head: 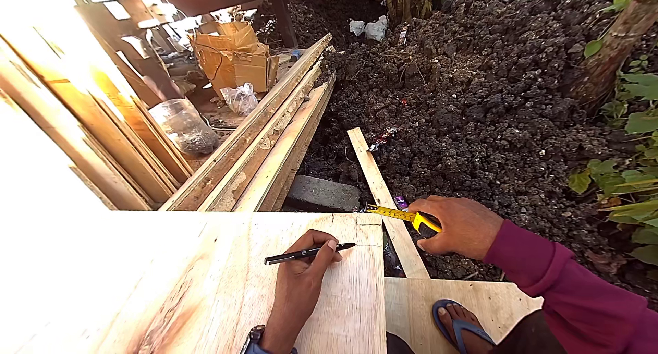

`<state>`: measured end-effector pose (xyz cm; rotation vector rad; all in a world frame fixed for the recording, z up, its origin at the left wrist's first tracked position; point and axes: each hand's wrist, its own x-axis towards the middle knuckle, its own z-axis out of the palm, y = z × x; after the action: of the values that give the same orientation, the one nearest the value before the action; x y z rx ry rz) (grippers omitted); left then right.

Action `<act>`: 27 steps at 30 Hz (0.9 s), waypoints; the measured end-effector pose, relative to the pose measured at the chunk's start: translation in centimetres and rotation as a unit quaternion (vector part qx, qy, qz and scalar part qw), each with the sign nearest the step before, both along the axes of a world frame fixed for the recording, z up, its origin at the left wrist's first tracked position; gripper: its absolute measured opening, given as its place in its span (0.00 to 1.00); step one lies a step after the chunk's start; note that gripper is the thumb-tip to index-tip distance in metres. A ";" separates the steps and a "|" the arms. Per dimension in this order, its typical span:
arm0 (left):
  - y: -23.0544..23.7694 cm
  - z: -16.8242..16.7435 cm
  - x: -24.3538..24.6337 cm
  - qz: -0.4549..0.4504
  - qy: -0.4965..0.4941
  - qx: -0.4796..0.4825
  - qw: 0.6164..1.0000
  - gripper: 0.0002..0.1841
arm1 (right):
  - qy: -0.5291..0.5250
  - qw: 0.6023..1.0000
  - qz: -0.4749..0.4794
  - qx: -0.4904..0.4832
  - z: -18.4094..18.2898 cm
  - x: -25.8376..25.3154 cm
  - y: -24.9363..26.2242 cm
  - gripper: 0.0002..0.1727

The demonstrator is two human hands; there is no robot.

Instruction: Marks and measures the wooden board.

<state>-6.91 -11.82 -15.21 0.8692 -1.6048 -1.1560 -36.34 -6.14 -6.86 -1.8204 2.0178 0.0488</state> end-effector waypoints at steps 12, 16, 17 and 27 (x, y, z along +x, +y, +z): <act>1.2 2.8 -0.7 0.024 0.096 -0.074 0.992 0.17 | -0.355 0.894 -0.043 -0.270 0.9 4.9 1.0 0.52; 2.4 5.1 -0.9 -0.002 0.026 -0.085 0.996 0.20 | -0.440 0.852 -0.036 -0.283 1.5 8.1 1.6 0.55; 2.5 5.7 -0.9 -0.020 0.023 -0.080 0.996 0.23 | -0.464 0.840 -0.037 -0.281 1.7 8.8 1.6 0.55; 3.2 10.7 0.8 -0.018 -0.067 -0.121 0.990 0.39 | -0.662 0.733 -0.065 -0.143 4.8 14.3 0.0 0.37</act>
<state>-6.06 -8.61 -4.48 0.7745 -1.8325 -0.9193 -22.04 -6.16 -2.07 -1.1259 1.0407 -1.2773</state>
